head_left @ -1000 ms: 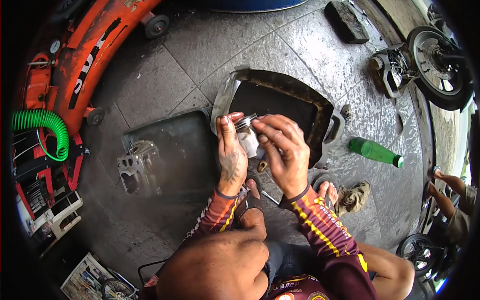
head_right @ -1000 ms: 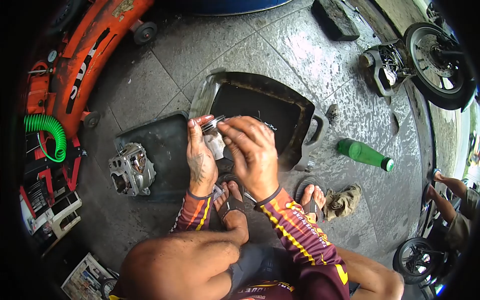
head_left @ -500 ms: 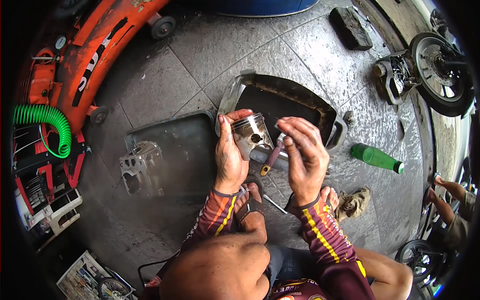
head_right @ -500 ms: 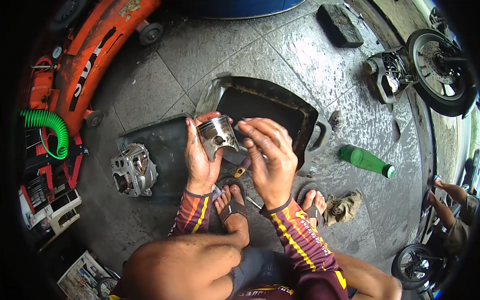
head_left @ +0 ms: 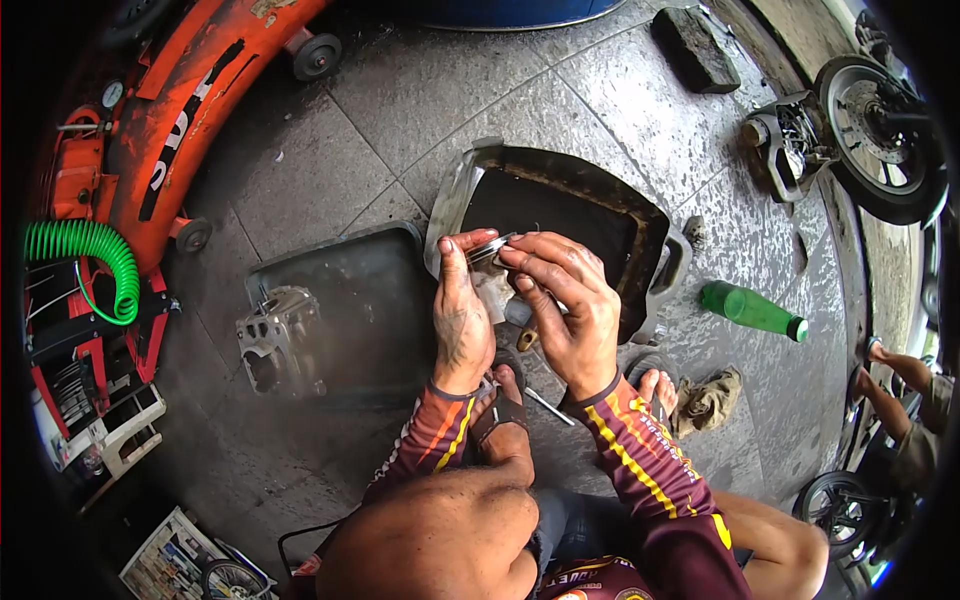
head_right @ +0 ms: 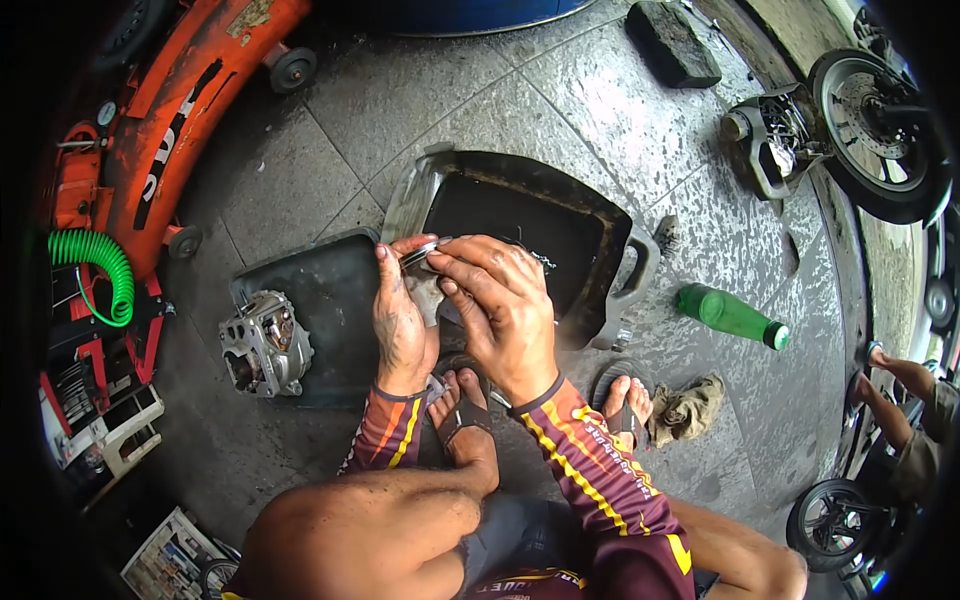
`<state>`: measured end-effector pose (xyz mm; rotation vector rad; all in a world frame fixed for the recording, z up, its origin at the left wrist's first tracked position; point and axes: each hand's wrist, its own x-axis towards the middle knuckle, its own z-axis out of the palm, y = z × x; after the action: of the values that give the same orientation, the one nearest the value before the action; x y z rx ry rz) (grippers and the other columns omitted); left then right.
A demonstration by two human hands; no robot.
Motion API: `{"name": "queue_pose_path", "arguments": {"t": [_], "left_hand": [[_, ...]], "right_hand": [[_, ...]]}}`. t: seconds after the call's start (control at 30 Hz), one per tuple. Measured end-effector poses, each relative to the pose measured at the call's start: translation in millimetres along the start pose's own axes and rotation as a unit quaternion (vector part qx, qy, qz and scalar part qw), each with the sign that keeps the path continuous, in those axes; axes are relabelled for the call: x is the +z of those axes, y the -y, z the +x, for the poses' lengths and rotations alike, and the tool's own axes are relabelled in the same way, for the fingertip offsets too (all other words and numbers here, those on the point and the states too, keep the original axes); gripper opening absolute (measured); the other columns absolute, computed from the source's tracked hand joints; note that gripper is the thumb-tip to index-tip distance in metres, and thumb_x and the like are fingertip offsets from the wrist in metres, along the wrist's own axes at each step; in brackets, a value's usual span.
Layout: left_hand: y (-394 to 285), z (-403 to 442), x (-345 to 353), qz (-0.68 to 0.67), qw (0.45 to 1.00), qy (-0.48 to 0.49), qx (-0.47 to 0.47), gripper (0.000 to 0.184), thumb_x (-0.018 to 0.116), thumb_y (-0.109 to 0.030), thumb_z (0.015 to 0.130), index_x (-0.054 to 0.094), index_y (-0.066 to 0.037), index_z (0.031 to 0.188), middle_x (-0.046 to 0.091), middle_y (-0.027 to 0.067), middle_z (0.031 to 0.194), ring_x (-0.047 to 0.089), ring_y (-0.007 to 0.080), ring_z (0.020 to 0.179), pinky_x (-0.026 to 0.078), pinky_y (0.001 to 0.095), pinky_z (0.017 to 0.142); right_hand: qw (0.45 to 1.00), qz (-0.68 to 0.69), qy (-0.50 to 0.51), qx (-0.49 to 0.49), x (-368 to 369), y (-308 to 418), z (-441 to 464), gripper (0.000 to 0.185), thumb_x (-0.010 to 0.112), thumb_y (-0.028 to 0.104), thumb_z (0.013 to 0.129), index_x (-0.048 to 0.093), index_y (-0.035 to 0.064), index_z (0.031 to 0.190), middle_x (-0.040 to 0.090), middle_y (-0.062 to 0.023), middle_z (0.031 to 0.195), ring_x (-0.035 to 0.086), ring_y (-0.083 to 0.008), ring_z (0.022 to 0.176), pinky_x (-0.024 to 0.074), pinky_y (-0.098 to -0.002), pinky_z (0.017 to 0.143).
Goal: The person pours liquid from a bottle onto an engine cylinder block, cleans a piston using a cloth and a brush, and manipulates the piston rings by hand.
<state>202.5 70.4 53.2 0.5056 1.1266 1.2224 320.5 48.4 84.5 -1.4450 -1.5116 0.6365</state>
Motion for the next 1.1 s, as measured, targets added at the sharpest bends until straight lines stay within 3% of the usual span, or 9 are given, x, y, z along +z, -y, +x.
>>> {"name": "queue_pose_path", "arguments": {"t": [0.2,0.27,0.53,0.6,0.8,0.93,1.03,1.1], "left_hand": [[-0.4,2.4,-6.7,-0.004,0.999,0.023,-0.035,0.056,0.029,-0.053,0.107,0.059,-0.006,0.116,0.062,0.0069,0.105,0.061,0.0161,0.100,0.050,0.0305,0.088],[-1.5,-2.3,1.0,-0.014,0.999,0.015,-0.032,0.056,0.030,-0.053,0.106,0.058,-0.006,0.117,0.063,0.0067,0.102,0.061,0.0164,0.097,0.050,0.0311,0.088],[1.0,-1.9,-5.4,-0.010,0.999,0.015,-0.042,0.054,0.030,-0.052,0.107,0.058,-0.007,0.117,0.065,0.0084,0.105,0.064,0.0180,0.097,0.052,0.0330,0.087],[-6.4,1.8,-9.6,-0.035,0.997,0.046,-0.055,0.053,0.030,-0.051,0.108,0.060,-0.007,0.114,0.061,0.0038,0.110,0.057,0.0136,0.102,0.045,0.0307,0.094],[-2.4,1.2,-8.9,-0.001,0.999,0.040,-0.032,0.053,0.030,-0.051,0.108,0.061,-0.007,0.114,0.061,0.0037,0.109,0.057,0.0139,0.102,0.045,0.0312,0.095],[-3.1,0.4,-10.7,-0.040,0.996,0.047,-0.065,0.054,0.031,-0.051,0.108,0.061,-0.007,0.113,0.061,0.0041,0.111,0.057,0.0139,0.103,0.045,0.0308,0.095],[-6.9,0.9,-8.0,-0.021,0.999,0.026,-0.040,0.053,0.032,-0.051,0.107,0.058,-0.007,0.116,0.066,0.0069,0.103,0.066,0.0159,0.093,0.056,0.0304,0.080],[-8.0,0.7,-7.1,-0.028,0.998,0.029,-0.040,0.053,0.032,-0.051,0.107,0.058,-0.007,0.116,0.066,0.0065,0.102,0.065,0.0154,0.093,0.056,0.0305,0.080]], "right_hand": [[1.000,0.010,-0.011,0.012,1.3,5.6,-9.2,0.027,0.073,0.004,0.081,0.074,0.0094,0.107,0.069,-0.0072,0.109,0.064,-0.0286,0.105,0.0486,-0.0401,0.092],[0.995,0.069,-0.033,0.070,3.2,7.9,-4.3,0.028,0.073,0.003,0.081,0.074,0.0095,0.108,0.069,-0.0076,0.107,0.064,-0.0288,0.103,0.0487,-0.0390,0.092],[0.998,0.026,-0.026,0.047,-2.0,6.6,-6.7,0.026,0.072,0.002,0.082,0.074,0.0088,0.107,0.069,-0.0073,0.104,0.065,-0.0275,0.099,0.0488,-0.0378,0.090],[0.999,0.010,-0.015,0.034,-3.0,7.5,-13.9,0.026,0.072,0.002,0.082,0.073,0.0088,0.107,0.069,-0.0072,0.105,0.065,-0.0274,0.099,0.0481,-0.0376,0.092],[0.998,0.023,-0.033,0.037,-0.3,7.0,-5.8,0.026,0.072,0.002,0.082,0.074,0.0091,0.107,0.070,-0.0066,0.105,0.066,-0.0269,0.100,0.0479,-0.0375,0.092],[0.998,0.011,-0.034,0.043,-2.4,6.8,-7.3,0.024,0.071,0.003,0.083,0.074,0.0088,0.107,0.070,-0.0068,0.106,0.066,-0.0270,0.100,0.0478,-0.0378,0.092],[0.999,0.017,-0.032,0.012,-3.3,8.3,-5.6,0.024,0.072,0.004,0.084,0.073,0.0085,0.107,0.070,-0.0073,0.107,0.066,-0.0273,0.101,0.0480,-0.0384,0.092],[0.999,0.015,-0.031,0.014,-3.7,9.1,-6.8,0.024,0.072,0.004,0.084,0.073,0.0086,0.107,0.070,-0.0073,0.107,0.066,-0.0271,0.101,0.0478,-0.0385,0.092]]}}
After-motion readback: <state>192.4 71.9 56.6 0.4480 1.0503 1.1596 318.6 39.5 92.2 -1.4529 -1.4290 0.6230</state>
